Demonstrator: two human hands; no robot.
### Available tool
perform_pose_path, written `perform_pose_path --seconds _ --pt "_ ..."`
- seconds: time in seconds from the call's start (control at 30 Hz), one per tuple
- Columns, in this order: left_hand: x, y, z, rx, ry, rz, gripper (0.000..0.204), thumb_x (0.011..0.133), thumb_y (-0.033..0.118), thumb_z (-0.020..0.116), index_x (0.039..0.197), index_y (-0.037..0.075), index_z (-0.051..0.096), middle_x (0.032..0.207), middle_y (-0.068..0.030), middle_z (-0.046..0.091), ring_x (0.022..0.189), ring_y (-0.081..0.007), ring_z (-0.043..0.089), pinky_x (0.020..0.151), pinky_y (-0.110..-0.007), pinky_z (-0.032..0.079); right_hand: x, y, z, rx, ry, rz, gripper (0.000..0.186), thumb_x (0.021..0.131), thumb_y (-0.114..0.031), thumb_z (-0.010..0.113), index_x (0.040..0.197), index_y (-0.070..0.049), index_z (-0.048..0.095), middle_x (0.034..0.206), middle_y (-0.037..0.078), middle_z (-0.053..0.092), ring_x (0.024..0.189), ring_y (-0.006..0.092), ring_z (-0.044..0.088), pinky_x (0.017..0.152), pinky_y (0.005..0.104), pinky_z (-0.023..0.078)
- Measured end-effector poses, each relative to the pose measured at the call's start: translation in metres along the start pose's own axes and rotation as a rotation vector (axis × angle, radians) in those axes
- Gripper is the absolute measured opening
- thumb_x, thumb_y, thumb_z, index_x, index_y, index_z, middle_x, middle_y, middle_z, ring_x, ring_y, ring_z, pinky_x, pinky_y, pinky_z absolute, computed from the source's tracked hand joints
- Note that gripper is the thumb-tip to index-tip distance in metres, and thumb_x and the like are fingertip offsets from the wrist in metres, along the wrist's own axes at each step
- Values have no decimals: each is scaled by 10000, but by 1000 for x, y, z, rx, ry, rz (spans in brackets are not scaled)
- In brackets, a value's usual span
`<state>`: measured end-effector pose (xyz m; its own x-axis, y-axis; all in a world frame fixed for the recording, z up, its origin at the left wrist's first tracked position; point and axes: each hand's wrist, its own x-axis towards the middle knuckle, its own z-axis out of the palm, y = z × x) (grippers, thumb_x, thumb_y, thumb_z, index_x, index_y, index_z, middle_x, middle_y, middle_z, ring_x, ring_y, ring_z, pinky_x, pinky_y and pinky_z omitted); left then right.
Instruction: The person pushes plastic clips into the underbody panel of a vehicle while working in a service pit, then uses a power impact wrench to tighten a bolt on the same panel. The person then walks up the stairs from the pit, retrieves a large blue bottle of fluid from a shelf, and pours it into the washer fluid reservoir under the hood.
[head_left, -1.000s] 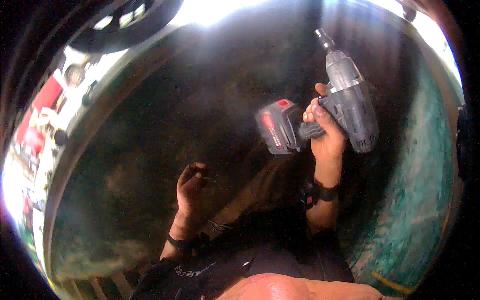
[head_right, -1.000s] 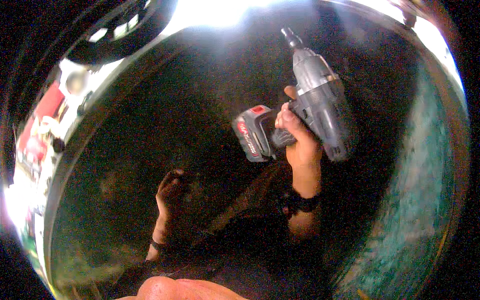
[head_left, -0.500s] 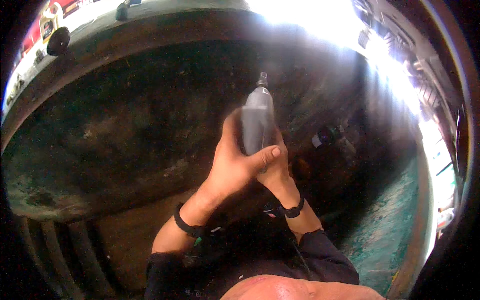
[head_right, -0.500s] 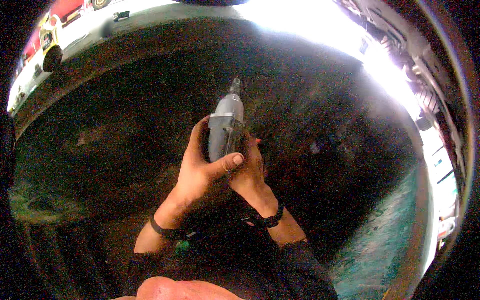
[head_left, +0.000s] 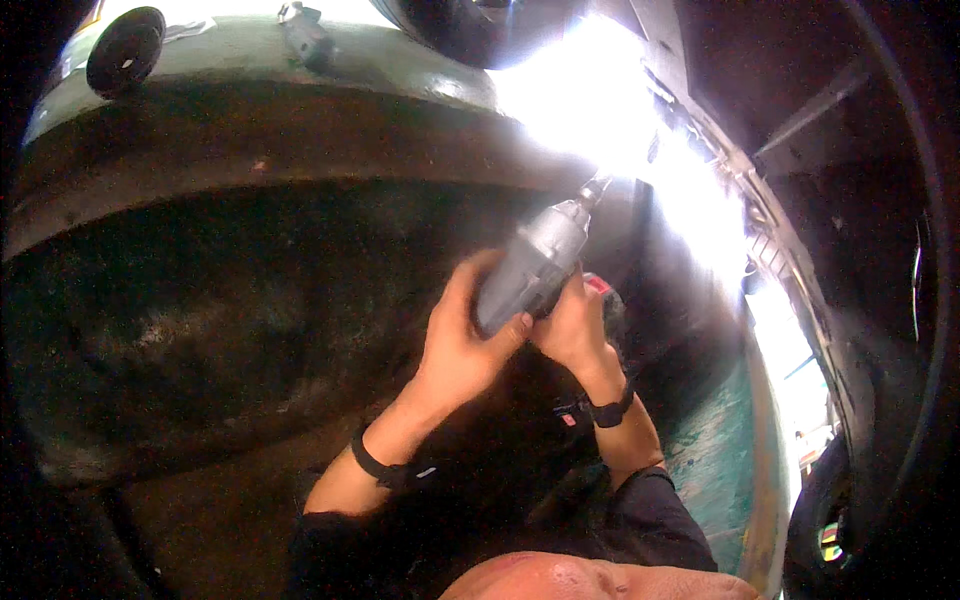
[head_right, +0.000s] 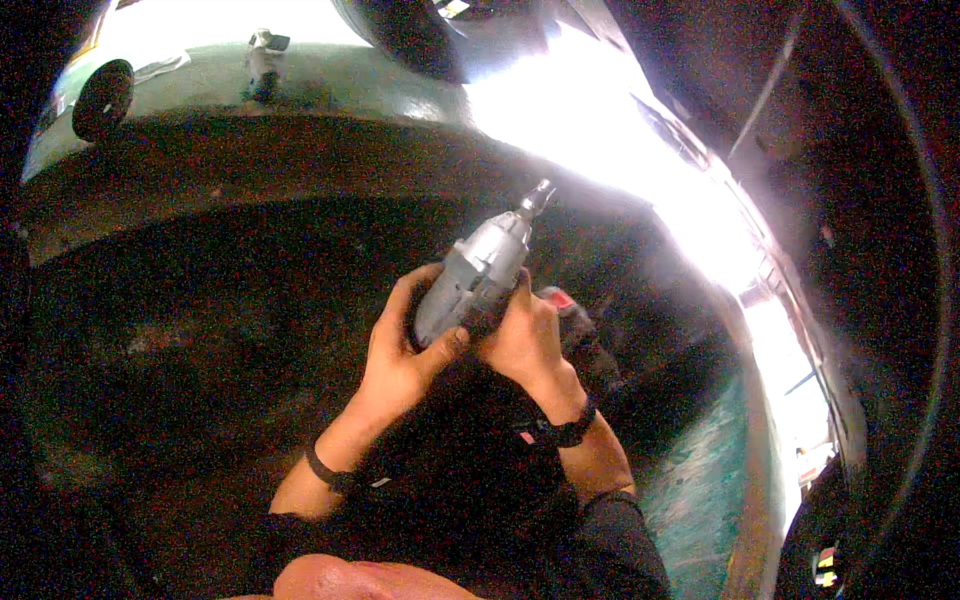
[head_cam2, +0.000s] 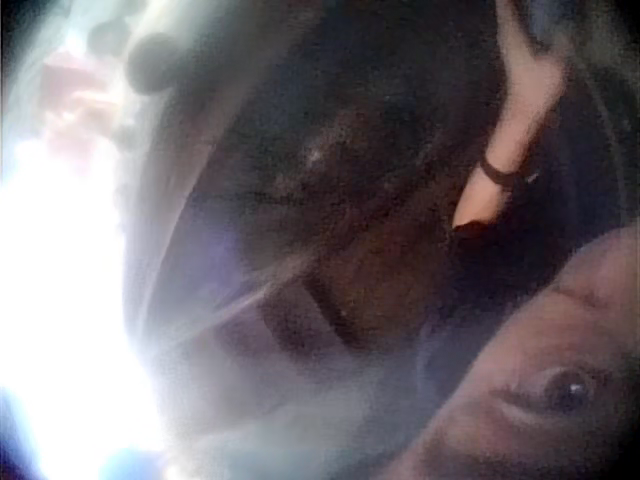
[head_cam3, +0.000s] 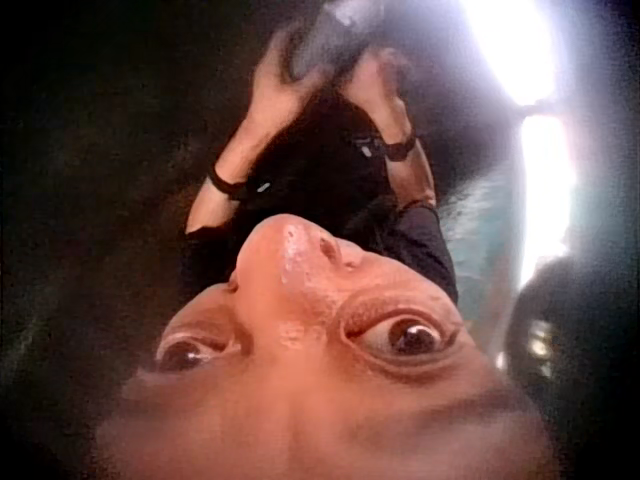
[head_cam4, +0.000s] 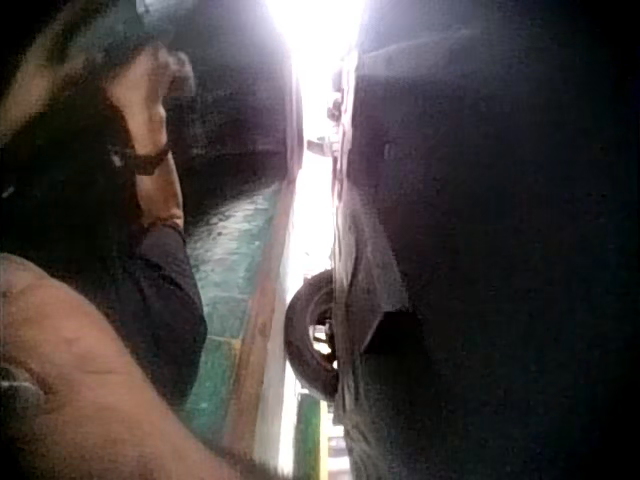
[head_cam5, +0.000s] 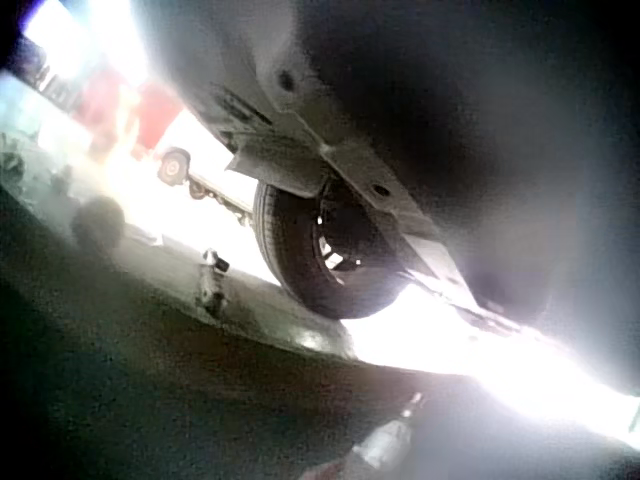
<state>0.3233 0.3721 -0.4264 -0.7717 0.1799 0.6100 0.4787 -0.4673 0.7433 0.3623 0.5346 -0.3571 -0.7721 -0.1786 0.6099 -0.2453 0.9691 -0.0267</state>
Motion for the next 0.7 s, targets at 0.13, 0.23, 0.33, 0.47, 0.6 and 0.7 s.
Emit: perform_pose_path --seconds 0.13,0.23,0.33,0.47,0.6,0.7 --pt "21 14 -17 -33 167 -10 599 902 219 681 1355 -49 396 1278 -234 500 1206 -316 505 1023 -422 410 57 -43 -18 -267 -4 22 690 734 -268 782 1253 35 443 905 239 684 811 444 677 715 522 534" --pt "51 45 -28 -98 253 34 629 955 305 632 1369 -77 353 1292 -259 485 1209 -314 500 1032 -405 405 105 -70 -41 -394 24 -25 604 720 -170 753 1206 32 458 910 252 678 794 474 659 717 546 524" --pt "79 69 -45 -72 338 115 621 960 307 632 1367 -78 364 1261 -259 518 1169 -317 539 1006 -395 426 146 -79 -51 -354 16 -71 714 705 -195 793 1281 30 436 1036 257 664 952 438 658 829 501 525" --pt "102 85 -58 -226 347 95 607 1011 294 546 1405 -108 318 1206 -239 562 1069 -286 610 908 -358 492 193 -104 -52 -134 5 -48 885 685 -234 836 1396 -4 363 1175 250 626 1146 376 605 951 445 495" --pt "108 93 -69 -523 278 19 641 1050 291 457 1467 -130 212 1182 -205 570 987 -226 641 830 -301 530 214 -117 -53 -365 38 26 906 715 -236 805 1436 -22 300 1097 289 646 1057 445 634 904 493 519" --pt "111 95 -72 -546 278 66 647 1062 283 424 1483 -135 165 1187 -190 567 1036 -213 619 864 -319 546 226 -112 -45 -437 146 -113 839 728 -226 782 1394 -5 324 1019 306 658 965 489 645 846 533 532"
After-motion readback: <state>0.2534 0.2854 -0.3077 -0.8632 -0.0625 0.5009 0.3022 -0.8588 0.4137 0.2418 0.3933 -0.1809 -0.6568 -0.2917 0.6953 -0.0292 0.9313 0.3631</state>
